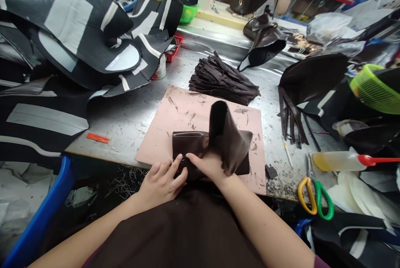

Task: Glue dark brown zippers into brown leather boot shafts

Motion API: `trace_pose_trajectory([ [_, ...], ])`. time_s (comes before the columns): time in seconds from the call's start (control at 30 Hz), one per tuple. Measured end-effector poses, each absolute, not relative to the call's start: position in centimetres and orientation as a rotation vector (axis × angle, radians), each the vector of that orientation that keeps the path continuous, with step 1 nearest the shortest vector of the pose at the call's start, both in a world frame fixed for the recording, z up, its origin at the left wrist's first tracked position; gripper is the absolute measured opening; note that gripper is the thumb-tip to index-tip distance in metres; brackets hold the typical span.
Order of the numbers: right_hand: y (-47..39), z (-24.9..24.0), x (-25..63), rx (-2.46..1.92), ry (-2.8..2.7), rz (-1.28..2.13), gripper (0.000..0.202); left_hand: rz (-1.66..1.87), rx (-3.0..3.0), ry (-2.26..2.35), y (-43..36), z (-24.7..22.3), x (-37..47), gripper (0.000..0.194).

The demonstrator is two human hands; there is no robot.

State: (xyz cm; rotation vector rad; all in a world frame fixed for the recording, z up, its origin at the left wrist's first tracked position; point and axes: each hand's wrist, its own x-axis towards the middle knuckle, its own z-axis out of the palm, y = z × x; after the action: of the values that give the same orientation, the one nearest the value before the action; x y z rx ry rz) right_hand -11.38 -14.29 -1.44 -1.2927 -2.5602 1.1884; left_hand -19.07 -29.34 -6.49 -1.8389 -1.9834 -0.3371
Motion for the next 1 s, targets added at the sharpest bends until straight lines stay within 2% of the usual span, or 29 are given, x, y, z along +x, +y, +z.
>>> trace_pose_trajectory([
  [0.1,-12.9,-0.8,-10.2,-1.242,-2.514,1.351,0.026,-0.290,-1.879,-1.967,-28.9,-6.0,-19.2,0.021],
  [0.23,-12.3,-0.4,-9.5,-1.370,-2.480,1.448,0.030,-0.199,-2.001,-1.961,-28.5,-5.5,-19.4,0.031],
  [0.37,-12.5,-1.2,-9.3,-1.371,-2.414,1.461,0.030,-0.127,-2.076,-1.961,-28.2,-5.3,-19.2,0.038],
  [0.53,-12.8,-2.7,-8.9,-1.440,-2.391,1.360,0.033,-0.061,-2.068,-1.956,-27.8,-5.2,-18.5,0.031],
  [0.7,-12.6,-3.3,-8.8,-1.417,-2.313,1.381,0.031,0.075,-2.183,-1.958,-26.9,-4.9,-18.3,0.051],
  [0.83,-11.9,-2.8,-9.0,-1.527,-2.289,1.441,0.032,0.142,-2.171,-1.908,-26.4,-4.8,-18.0,0.042],
  [1.0,-11.5,-2.3,-8.9,-1.620,-2.279,1.300,0.020,0.171,-2.125,-1.879,-26.1,-5.1,-17.3,0.037],
])
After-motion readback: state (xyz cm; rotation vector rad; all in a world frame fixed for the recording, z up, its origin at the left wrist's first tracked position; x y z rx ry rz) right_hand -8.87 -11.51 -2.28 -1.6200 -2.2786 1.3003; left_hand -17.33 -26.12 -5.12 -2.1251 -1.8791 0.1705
